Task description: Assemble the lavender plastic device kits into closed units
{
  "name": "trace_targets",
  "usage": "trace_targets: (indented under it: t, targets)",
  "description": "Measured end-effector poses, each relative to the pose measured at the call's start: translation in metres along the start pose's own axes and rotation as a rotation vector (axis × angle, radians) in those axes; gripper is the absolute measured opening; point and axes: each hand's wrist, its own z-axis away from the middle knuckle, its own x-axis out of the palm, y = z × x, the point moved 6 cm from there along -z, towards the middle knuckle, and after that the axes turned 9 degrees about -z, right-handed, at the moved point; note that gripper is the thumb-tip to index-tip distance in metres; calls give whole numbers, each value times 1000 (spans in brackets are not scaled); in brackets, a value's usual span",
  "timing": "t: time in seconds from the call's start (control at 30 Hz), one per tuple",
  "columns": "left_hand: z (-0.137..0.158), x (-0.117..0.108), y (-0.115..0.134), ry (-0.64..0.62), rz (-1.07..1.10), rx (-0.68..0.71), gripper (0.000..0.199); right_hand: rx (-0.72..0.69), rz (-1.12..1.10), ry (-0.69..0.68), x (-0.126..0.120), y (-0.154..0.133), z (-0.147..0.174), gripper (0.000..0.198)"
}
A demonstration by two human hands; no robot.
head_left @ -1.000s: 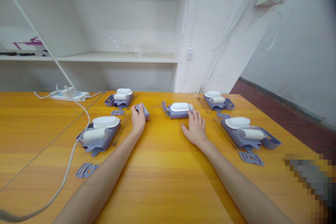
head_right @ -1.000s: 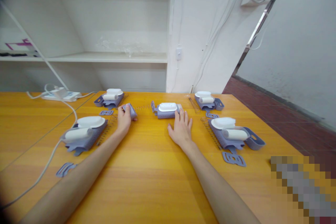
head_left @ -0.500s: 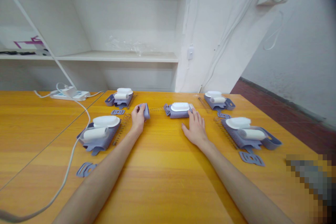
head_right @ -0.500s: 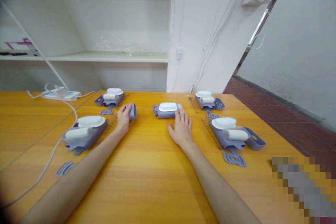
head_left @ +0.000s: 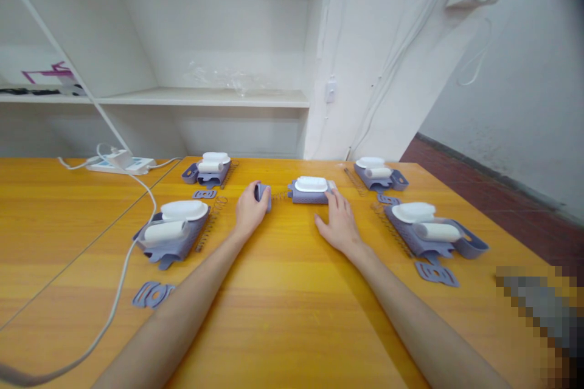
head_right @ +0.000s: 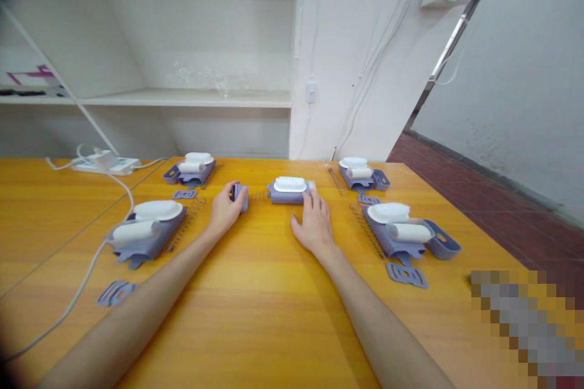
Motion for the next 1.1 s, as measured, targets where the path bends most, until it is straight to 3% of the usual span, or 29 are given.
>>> trace_targets:
  t: [0.13, 0.27, 0.53, 0.73, 0.97, 1.1]
  targets:
    - [-7, 6, -11, -86, 117, -81, 37, -47, 4, 10, -3, -8, 1, 69]
    - [-13, 10, -19, -141, 268, -96, 38, -46, -13, 39, 1, -6, 0, 61]
    - [-14, 10, -25, -102, 123, -77, 46, -68, -167, 66, 6, 9, -5, 45]
    - [-11, 8, -29, -59, 82, -134, 53, 23, -132, 86, 2, 14, -6, 58]
    - [-12, 4, -24, -44, 58, -70, 45, 19, -385, -4, 10, 15, -9, 66]
    - [-14, 4, -27, -21, 97, -91, 45, 40, -405, -30, 8, 13, -6, 79]
